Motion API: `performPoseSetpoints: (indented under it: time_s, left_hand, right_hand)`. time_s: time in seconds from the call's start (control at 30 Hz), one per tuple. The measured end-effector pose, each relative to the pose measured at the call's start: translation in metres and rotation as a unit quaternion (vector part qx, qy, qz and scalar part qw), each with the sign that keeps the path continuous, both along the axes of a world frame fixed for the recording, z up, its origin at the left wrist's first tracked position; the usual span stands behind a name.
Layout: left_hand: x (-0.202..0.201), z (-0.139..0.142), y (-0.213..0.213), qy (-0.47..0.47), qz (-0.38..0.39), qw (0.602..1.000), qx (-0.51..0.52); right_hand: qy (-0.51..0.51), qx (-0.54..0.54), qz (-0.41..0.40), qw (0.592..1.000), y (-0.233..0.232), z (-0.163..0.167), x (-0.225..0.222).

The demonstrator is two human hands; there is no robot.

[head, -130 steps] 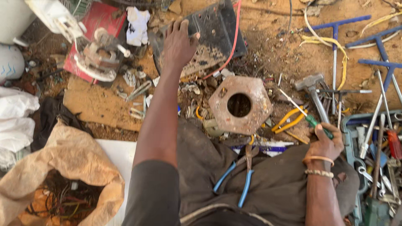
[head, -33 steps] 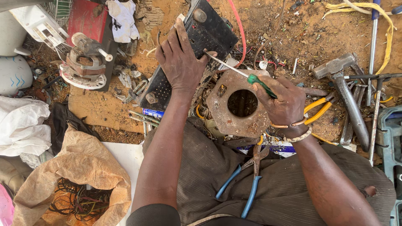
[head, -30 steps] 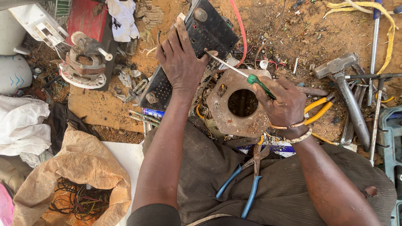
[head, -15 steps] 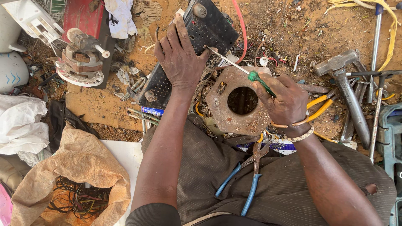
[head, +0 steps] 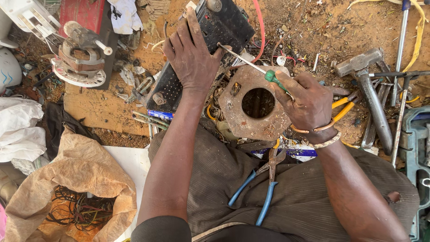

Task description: The person sits on the ground and disassembles an electronic device, using a screwdriver to remove screws and pliers to cut wires. They separate the casing from the internal components and manipulate the wires and circuit board.

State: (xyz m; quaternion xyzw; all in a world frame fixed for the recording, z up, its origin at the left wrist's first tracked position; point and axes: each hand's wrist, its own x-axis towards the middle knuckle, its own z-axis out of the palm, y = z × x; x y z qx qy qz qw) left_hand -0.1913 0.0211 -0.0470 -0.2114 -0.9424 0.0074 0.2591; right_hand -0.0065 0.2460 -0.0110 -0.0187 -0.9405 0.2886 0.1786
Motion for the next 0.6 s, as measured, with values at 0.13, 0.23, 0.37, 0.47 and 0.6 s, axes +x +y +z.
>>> performPoseSetpoints:
  time_s: [0.13, 0.23, 0.37, 0.47, 0.6]
  left_hand:
    - [0.008, 0.003, 0.007, -0.053, 0.012, 0.999, -0.003]
    - [0.011, 0.011, 0.011, -0.116, 0.018, 0.993, -0.018]
    - [-0.005, 0.031, 0.004, -0.188, -0.088, 0.978, -0.030]
    - [-0.016, 0.048, 0.001, -0.321, -0.129, 0.938, 0.025]
    - [-0.018, 0.059, 0.006, -0.391, -0.093, 0.915, 0.041]
  right_hand:
    - [-0.002, 0.000, -0.003, 1.000, -0.006, 0.024, -0.004]
    - [-0.090, -0.137, -0.045, 0.985, -0.012, 0.048, -0.012]
    - [-0.273, -0.365, -0.116, 0.882, -0.002, 0.071, -0.027]
    - [-0.302, -0.397, -0.080, 0.863, 0.015, 0.069, -0.030]
    - [-0.291, -0.529, -0.040, 0.796, 0.030, 0.048, -0.025]
